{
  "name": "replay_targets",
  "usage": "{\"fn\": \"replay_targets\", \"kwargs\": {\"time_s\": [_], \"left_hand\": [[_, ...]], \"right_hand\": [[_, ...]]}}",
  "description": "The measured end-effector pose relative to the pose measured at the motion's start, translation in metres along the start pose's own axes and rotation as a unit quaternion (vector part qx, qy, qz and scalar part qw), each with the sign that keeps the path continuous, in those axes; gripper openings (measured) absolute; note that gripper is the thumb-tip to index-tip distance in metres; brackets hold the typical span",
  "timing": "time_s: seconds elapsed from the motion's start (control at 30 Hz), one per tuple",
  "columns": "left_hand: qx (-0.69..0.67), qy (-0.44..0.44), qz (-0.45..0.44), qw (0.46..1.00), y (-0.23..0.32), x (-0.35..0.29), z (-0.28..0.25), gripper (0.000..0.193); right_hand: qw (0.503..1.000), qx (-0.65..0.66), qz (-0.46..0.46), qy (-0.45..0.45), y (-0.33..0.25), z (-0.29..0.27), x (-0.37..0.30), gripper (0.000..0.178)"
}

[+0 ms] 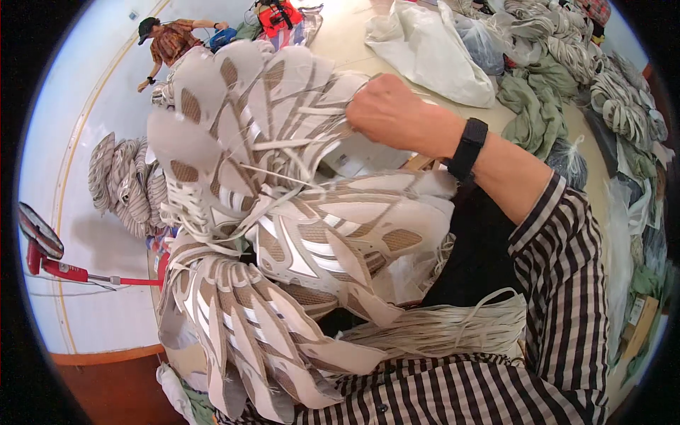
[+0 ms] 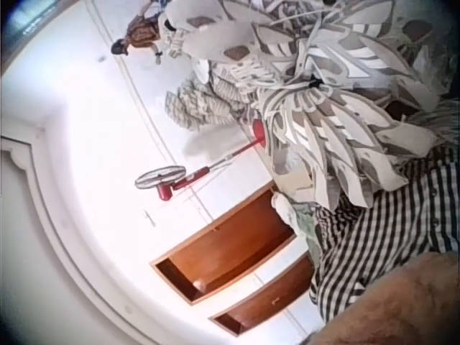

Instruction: Threading laces through the eyelets of a shoe component in a manufacturing setting.

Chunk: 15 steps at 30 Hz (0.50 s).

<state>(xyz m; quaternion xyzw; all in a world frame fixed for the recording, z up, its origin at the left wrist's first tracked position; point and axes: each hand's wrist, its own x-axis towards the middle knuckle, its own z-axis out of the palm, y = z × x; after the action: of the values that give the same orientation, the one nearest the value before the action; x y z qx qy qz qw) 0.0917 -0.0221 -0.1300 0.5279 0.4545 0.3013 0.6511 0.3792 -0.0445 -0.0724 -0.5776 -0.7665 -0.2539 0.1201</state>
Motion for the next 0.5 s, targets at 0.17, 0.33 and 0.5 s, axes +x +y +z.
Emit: {"fn": "replay_targets", "kwargs": {"time_s": [0.17,0.33,0.5], "left_hand": [[-0.094,0.009,0.018,0.995,-0.021,-0.136,-0.115,0.053],[-0.188,0.007,0.010,0.982,0.029,-0.112,-0.240,0.052],[-0.157,-0.020,0.013,0.987,0.039,-0.073,-0.207,0.052]], "right_hand": [[0.986,0.113,0.012,-0.123,-0.058,-0.035,-0.002,0.012],[0.943,0.199,0.155,-0.217,-0.072,-0.020,-0.047,0.022],[0.940,0.162,0.189,-0.232,-0.063,-0.016,-0.054,0.015]]}}
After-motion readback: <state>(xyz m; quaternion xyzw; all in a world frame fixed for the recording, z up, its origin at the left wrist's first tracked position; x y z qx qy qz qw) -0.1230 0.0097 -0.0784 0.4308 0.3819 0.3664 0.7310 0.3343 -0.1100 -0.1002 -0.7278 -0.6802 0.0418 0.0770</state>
